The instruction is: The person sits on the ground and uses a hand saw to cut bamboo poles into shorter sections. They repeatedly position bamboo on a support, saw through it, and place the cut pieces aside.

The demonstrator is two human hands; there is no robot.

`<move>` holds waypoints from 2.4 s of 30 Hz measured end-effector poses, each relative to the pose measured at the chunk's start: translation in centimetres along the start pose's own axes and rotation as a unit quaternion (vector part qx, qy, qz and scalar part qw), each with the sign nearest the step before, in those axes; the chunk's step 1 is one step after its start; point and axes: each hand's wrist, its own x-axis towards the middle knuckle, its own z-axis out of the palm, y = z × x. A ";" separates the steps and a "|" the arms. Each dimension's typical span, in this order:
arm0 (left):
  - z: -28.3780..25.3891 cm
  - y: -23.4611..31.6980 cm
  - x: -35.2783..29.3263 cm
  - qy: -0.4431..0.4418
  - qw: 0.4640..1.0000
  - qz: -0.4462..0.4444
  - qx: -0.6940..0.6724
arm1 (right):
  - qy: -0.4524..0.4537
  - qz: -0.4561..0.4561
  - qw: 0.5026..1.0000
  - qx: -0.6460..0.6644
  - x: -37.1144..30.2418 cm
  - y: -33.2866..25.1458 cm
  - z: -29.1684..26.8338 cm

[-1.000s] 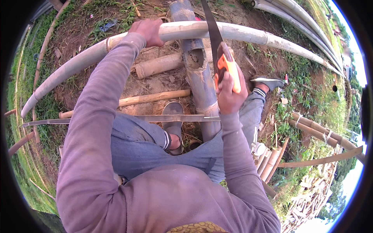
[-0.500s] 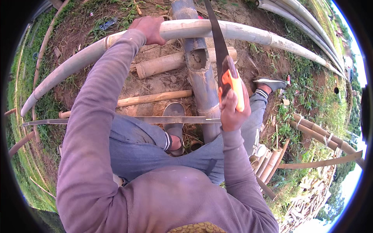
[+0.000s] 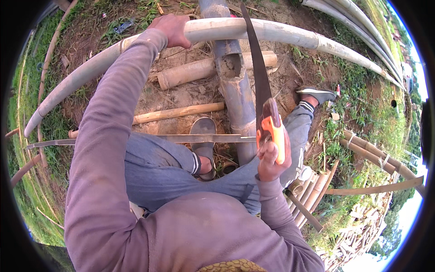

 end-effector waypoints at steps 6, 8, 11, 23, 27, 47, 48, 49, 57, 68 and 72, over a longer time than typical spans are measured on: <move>-1.6 0.7 0.8 -0.005 1.000 -0.007 -0.001 | -0.001 -0.050 0.997 -0.060 18.6 -0.7 8.6; -1.2 0.6 0.5 -0.032 0.999 -0.011 -0.017 | 0.009 -0.024 0.998 -0.054 13.0 0.4 6.1; -0.9 -0.3 -0.1 -0.022 1.000 -0.002 -0.021 | -0.001 0.039 0.998 -0.058 1.6 -1.1 0.6; -1.4 0.5 -0.1 -0.040 0.999 -0.035 0.011 | 0.014 -0.024 0.996 -0.082 20.5 -1.0 10.6; 0.4 1.0 -1.2 0.065 0.993 -0.029 0.093 | -0.030 -0.005 0.999 -0.023 19.0 1.2 9.0; 0.3 0.8 -2.2 0.008 0.997 -0.058 0.050 | 0.003 0.004 0.999 -0.041 1.7 -3.6 0.3; 0.3 0.9 -2.3 0.006 0.997 -0.057 0.048 | 0.002 0.008 0.999 -0.041 4.7 -2.6 2.1; 0.8 1.3 -2.3 0.019 0.997 -0.052 0.044 | -0.002 0.052 0.999 -0.011 10.0 -1.8 4.8; 0.0 0.7 -2.1 0.024 0.997 -0.058 0.039 | -0.019 0.035 0.999 -0.015 14.5 -2.7 6.6; -0.1 2.2 -1.5 0.014 0.999 -0.040 0.028 | 0.003 -0.021 0.998 -0.052 19.5 0.9 8.9; -0.7 1.4 -1.6 0.005 0.998 -0.051 0.035 | 0.002 -0.010 0.999 -0.048 18.8 0.7 9.1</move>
